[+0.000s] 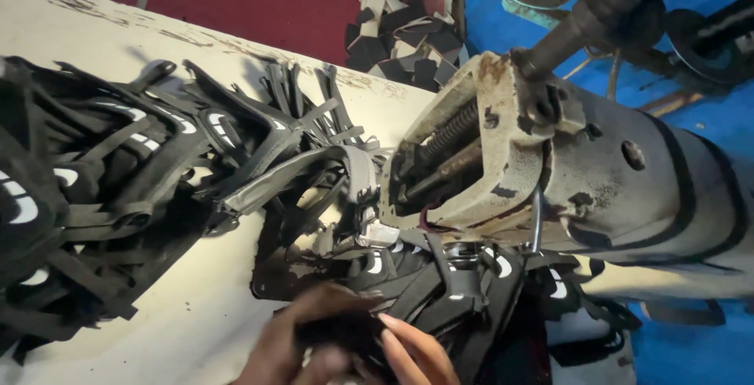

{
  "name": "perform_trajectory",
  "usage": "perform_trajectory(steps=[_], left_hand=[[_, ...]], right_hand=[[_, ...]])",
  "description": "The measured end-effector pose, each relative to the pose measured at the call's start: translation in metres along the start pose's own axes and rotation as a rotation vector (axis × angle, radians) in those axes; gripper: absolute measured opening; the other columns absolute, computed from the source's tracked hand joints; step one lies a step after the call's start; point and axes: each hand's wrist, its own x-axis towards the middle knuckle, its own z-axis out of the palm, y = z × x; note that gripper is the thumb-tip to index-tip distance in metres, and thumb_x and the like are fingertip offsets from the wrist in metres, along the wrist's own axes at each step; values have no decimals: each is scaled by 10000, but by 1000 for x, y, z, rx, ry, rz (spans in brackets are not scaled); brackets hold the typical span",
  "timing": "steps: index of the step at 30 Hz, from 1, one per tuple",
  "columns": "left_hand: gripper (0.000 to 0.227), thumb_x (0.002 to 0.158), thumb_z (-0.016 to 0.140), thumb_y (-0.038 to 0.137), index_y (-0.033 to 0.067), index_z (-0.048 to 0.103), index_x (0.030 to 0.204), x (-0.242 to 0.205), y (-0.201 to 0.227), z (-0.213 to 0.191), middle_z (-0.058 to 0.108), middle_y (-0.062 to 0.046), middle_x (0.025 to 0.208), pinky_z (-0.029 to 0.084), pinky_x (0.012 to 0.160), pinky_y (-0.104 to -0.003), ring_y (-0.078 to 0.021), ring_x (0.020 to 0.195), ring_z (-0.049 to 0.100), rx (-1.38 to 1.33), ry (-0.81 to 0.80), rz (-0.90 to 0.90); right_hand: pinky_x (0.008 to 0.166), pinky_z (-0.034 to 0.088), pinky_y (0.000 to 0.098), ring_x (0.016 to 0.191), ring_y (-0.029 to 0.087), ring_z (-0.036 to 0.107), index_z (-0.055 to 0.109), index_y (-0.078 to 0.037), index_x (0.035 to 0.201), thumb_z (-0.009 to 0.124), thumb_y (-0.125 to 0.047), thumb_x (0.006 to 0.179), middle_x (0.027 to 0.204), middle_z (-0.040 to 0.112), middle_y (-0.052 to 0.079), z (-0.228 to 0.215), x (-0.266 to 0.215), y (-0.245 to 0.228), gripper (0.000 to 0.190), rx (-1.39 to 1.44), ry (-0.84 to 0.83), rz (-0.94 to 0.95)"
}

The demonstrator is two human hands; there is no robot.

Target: Stitching shoe upper components using an industrial sewing machine.

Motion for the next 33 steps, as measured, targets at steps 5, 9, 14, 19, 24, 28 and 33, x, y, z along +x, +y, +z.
perform_trajectory(steps=[5, 9, 14, 19, 24, 28, 33], left_hand=[[421, 1005, 587, 98, 44, 543, 1421, 11, -7, -24, 705, -98, 923, 528, 693, -315, -184, 795, 655, 259, 83, -204], [498, 966, 631, 101, 75, 505, 1447, 13, -49, -17, 698, -62, 820, 514, 630, -268, -125, 688, 634, 182, 172, -359], [416, 1008, 600, 61, 44, 482, 1407, 16, -76, -19, 692, -70, 915, 495, 743, -242, -106, 820, 639, 23, 206, -235], [502, 979, 578, 57, 82, 396, 1446, 23, -82, -15, 678, -64, 830, 441, 755, -224, -76, 789, 584, -268, 246, -485], [480, 979, 572, 80, 89, 397, 1426, 46, -53, -17, 700, -49, 841, 438, 720, -212, -54, 768, 575, -254, 281, -508], [463, 982, 567, 127, 105, 405, 1415, 48, -51, -20, 714, -37, 841, 394, 590, -210, -45, 651, 507, -216, 256, -525], [480, 973, 585, 113, 100, 402, 1416, 45, -57, -19, 706, -45, 882, 420, 596, -212, -48, 673, 535, -180, 258, -448]], right_hand=[[925, 582, 334, 1045, 199, 720, 498, 49, 1439, 765, -70, 1013, 1204, 691, 159, 62, 39, 5, 517, 486, 125, 93], [980, 545, 319, 1079, 200, 718, 484, 66, 1461, 635, 3, 966, 1203, 742, 178, 30, 98, -10, 521, 562, 117, 343], [1020, 495, 326, 1134, 221, 680, 572, 88, 1372, 678, 42, 899, 1210, 724, 191, 34, 120, 7, 487, 581, 93, 537], [990, 509, 312, 1083, 217, 699, 639, 92, 1290, 723, 25, 901, 1152, 727, 174, 33, 123, 13, 404, 477, 96, 334], [955, 526, 289, 1046, 197, 718, 692, 82, 1220, 728, 4, 886, 1108, 747, 153, 26, 144, -4, 345, 373, 144, 318], [939, 525, 279, 1019, 188, 706, 694, 83, 1241, 715, 13, 901, 1077, 740, 146, 28, 145, -11, 348, 397, 168, 396], [969, 517, 288, 1072, 182, 685, 652, 90, 1285, 680, 36, 934, 1144, 714, 143, 32, 138, -10, 356, 513, 183, 386]])
